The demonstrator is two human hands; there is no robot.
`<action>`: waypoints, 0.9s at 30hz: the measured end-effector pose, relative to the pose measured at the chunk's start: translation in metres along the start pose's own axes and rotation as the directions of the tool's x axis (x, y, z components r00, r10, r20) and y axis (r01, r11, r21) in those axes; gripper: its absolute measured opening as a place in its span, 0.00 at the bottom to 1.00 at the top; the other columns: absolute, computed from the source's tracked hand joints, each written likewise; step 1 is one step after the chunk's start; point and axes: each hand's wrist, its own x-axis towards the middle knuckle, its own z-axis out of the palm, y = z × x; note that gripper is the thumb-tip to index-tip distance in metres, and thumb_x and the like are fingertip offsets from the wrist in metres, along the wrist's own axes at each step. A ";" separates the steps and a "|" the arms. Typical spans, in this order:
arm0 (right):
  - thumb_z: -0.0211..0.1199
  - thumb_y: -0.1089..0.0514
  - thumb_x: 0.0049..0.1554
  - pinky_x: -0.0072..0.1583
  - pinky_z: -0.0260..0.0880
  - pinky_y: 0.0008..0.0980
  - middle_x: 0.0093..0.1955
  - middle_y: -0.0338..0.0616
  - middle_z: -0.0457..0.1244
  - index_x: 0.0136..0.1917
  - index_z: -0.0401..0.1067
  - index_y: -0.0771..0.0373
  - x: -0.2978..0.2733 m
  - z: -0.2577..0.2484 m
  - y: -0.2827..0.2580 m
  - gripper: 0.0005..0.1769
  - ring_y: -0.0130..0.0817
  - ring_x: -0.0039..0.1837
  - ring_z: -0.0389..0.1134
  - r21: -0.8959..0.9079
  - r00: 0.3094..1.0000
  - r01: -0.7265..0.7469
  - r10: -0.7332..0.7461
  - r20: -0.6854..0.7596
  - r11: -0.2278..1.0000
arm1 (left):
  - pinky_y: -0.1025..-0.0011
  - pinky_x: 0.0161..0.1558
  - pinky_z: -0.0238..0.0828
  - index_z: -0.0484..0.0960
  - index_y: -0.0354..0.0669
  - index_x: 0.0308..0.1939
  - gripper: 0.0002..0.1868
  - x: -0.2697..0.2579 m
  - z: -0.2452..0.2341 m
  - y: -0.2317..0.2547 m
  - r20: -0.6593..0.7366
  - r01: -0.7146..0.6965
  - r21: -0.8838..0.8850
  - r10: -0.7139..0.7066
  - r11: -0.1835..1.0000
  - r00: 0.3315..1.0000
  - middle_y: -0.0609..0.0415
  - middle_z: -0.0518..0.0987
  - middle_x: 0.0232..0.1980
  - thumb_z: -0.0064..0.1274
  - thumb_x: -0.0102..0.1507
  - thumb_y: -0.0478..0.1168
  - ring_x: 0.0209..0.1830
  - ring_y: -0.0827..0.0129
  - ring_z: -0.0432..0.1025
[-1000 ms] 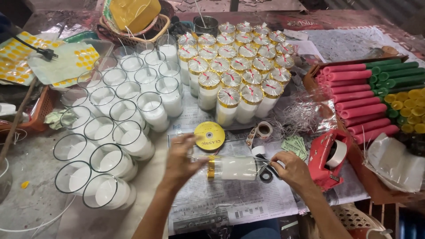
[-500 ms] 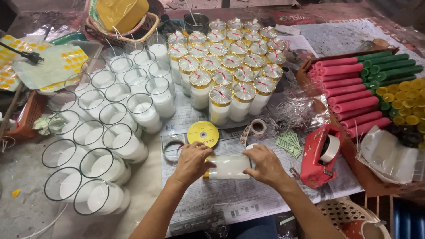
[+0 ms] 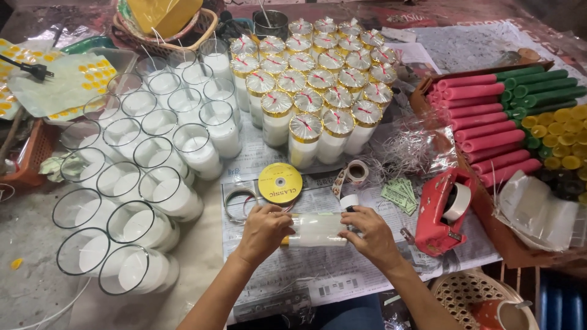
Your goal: Applying labels and decorative gold bands to glass candle containers
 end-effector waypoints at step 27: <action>0.72 0.59 0.48 0.57 0.71 0.42 0.48 0.41 0.71 0.32 0.77 0.58 0.023 -0.020 -0.008 0.06 0.46 0.53 0.71 0.280 0.955 -0.271 0.221 0.196 0.921 | 0.68 0.37 0.75 0.74 0.49 0.22 0.16 0.001 -0.004 0.006 0.085 0.295 -0.428 -0.287 0.854 0.954 0.58 0.79 0.34 0.63 0.60 0.45 0.34 0.58 0.80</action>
